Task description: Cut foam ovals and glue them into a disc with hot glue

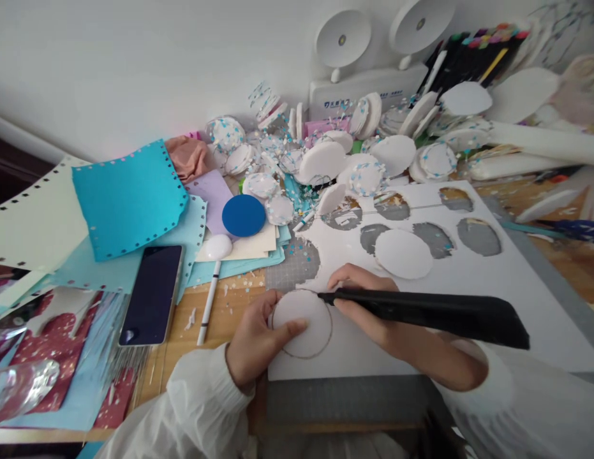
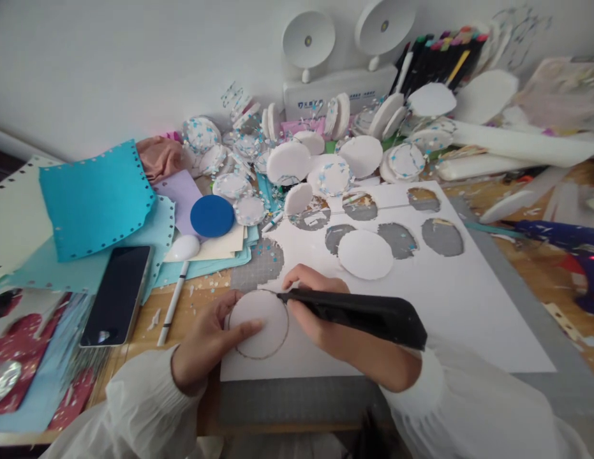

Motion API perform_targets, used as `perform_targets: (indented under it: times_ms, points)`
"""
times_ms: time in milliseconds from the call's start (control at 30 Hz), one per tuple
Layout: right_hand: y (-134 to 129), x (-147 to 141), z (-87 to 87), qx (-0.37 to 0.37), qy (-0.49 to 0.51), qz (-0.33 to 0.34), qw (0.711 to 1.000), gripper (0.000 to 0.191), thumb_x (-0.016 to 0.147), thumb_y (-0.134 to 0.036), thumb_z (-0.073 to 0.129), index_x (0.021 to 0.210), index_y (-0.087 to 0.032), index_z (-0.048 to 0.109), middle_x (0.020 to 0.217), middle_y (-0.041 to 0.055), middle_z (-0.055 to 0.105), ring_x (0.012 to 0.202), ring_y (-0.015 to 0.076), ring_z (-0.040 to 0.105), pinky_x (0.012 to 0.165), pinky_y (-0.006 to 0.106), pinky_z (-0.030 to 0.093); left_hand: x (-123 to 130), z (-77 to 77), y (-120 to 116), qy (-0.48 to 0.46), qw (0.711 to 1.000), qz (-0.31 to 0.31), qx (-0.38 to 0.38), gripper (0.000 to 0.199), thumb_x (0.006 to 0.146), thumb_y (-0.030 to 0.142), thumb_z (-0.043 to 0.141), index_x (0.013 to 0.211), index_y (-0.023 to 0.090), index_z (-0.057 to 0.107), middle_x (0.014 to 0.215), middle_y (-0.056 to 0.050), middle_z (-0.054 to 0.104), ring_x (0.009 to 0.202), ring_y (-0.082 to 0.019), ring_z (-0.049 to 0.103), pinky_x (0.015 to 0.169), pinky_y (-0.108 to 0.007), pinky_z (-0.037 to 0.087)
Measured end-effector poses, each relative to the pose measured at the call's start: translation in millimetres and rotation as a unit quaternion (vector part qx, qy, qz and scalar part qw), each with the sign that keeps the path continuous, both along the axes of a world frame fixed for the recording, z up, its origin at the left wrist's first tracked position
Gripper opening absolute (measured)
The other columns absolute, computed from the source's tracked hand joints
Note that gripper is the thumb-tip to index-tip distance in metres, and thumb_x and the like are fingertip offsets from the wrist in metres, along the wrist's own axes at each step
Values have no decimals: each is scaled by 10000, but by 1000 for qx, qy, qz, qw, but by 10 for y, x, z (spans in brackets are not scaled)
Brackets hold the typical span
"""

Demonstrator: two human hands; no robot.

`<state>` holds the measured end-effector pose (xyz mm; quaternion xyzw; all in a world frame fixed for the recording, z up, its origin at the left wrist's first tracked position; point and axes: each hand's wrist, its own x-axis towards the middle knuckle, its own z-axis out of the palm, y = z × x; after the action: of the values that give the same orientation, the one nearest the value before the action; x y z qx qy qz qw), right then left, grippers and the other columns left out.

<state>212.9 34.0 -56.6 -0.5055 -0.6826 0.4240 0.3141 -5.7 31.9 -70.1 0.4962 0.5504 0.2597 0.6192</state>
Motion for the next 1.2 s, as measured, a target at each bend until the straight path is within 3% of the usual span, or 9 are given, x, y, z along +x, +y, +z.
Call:
perform_targets:
  times_ms: [267, 567, 800, 1033, 1200]
  points:
    - [-65, 24, -90, 14, 9, 0, 1000, 95, 841, -151, 513, 807, -220, 570, 699, -12, 600, 649, 147, 537, 572, 267, 387, 11, 19, 15, -7, 1000, 2, -5, 356, 661, 421, 763, 791, 162, 556, 730, -3, 594, 684, -146, 532, 605, -256, 425]
    - [-33, 32, -71, 6, 4, -2, 1000, 103, 804, -139, 523, 732, -213, 528, 652, -23, 572, 610, 130, 503, 537, 244, 358, 10, -1, 10, -11, 1000, 3, -7, 357, 664, 412, 764, 802, 152, 560, 743, -16, 600, 687, -149, 537, 607, -263, 427]
    - [-52, 18, 21, -19, -22, 46, 999, 150, 788, -149, 550, 899, -237, 504, 635, -61, 541, 536, 105, 460, 498, 220, 334, 3, -10, 6, 1, 1000, -3, 4, 357, 688, 418, 739, 837, 143, 567, 775, -30, 602, 712, -163, 537, 628, -281, 430]
    - [-125, -43, 22, 46, -18, 5, 999, 98, 774, -150, 532, 767, -225, 470, 548, -69, 423, 487, 93, 388, 474, 223, 308, 8, -9, 15, 3, 1000, 2, 9, 355, 684, 409, 741, 844, 147, 564, 792, -32, 598, 737, -168, 537, 648, -286, 436]
    - [-132, -49, 61, 41, -38, 8, 998, 117, 743, -130, 509, 740, -227, 444, 548, -66, 397, 487, 95, 355, 462, 230, 277, 6, -12, 9, -11, 1000, -2, -7, 364, 686, 406, 750, 848, 143, 557, 781, -30, 604, 715, -158, 536, 626, -276, 432]
